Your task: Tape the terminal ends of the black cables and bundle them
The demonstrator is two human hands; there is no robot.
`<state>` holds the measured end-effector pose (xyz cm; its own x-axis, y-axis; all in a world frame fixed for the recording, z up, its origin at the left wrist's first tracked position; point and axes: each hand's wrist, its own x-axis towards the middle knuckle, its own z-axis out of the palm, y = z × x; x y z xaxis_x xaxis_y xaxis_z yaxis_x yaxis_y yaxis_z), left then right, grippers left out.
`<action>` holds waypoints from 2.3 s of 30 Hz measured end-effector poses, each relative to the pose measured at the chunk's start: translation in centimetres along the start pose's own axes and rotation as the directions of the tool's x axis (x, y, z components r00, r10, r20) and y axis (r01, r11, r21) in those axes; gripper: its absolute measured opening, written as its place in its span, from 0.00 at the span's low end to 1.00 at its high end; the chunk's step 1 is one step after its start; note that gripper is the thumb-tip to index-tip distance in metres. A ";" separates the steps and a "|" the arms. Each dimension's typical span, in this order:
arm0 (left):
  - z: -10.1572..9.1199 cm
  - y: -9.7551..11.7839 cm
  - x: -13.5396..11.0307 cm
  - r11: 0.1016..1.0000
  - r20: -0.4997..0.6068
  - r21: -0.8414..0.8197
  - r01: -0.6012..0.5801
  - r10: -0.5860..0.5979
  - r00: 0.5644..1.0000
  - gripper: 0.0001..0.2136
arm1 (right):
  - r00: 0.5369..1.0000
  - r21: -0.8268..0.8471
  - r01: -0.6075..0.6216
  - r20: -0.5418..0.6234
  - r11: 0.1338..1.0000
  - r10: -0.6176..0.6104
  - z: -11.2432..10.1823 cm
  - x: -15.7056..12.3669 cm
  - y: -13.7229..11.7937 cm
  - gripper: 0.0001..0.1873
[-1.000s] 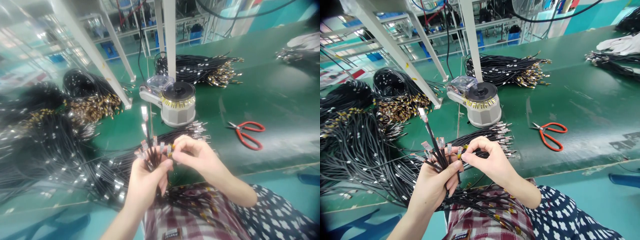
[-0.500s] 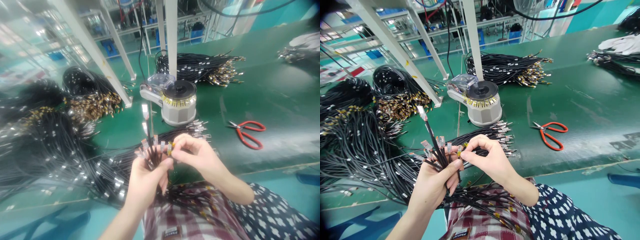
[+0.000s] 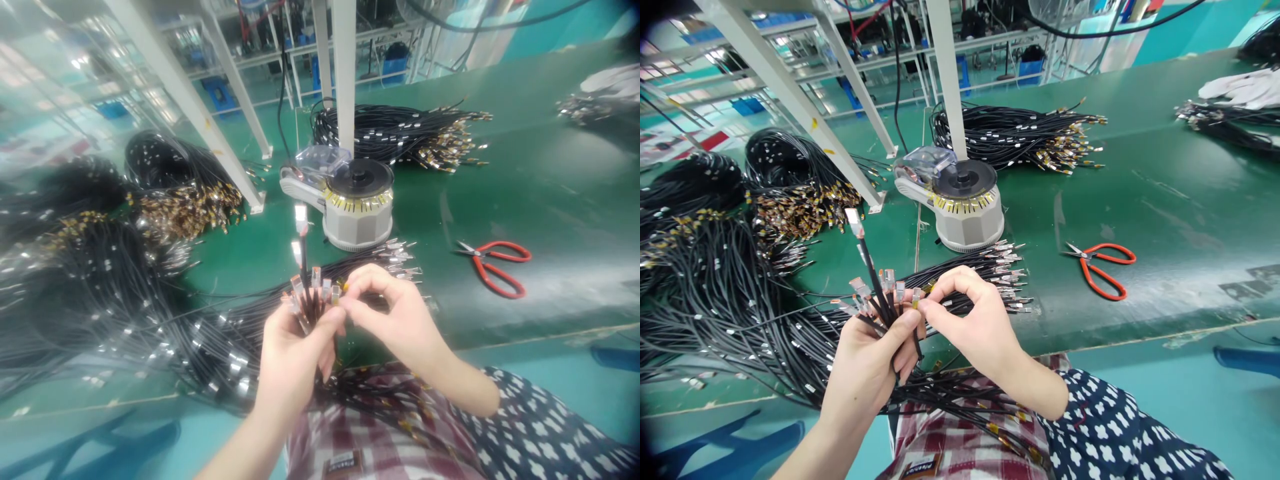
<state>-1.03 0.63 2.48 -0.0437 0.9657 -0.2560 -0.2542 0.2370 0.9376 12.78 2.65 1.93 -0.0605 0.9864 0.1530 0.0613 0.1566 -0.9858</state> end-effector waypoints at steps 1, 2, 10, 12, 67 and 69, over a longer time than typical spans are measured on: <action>0.0 0.0 0.0 1.000 -0.008 -0.011 -0.004 0.004 1.000 0.11 | 1.000 -0.003 0.003 -0.001 1.000 -0.003 0.0 0.0 -0.1 0.07; 0.0 0.0 0.1 1.000 -0.013 -0.021 -0.007 0.007 1.000 0.11 | 1.000 -0.002 0.006 -0.001 1.000 -0.006 0.0 0.0 -0.1 0.07; -0.1 0.7 0.1 0.997 0.024 -0.073 0.029 -0.027 0.999 0.10 | 0.999 0.066 -0.020 0.042 0.998 0.017 -0.4 0.0 -0.1 0.07; -0.3 0.8 0.1 0.996 0.050 -0.078 0.031 -0.027 0.998 0.11 | 0.998 0.077 -0.019 0.053 0.997 0.014 -0.5 0.0 0.0 0.06; -1.4 1.1 1.3 0.983 0.358 0.007 0.186 -0.176 0.917 0.08 | 0.962 0.333 -0.135 0.268 0.933 0.044 -1.1 0.7 0.6 0.08; -1.4 1.0 1.4 0.986 0.333 0.016 0.165 -0.161 0.929 0.08 | 0.974 0.296 -0.107 0.224 0.949 0.040 -1.4 0.9 0.7 0.10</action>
<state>-2.67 2.03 2.78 0.3221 0.8943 -0.3107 -0.2421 0.3951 0.8862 14.16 3.69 1.44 -0.2792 0.9557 0.0936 -0.2303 0.0280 -0.9727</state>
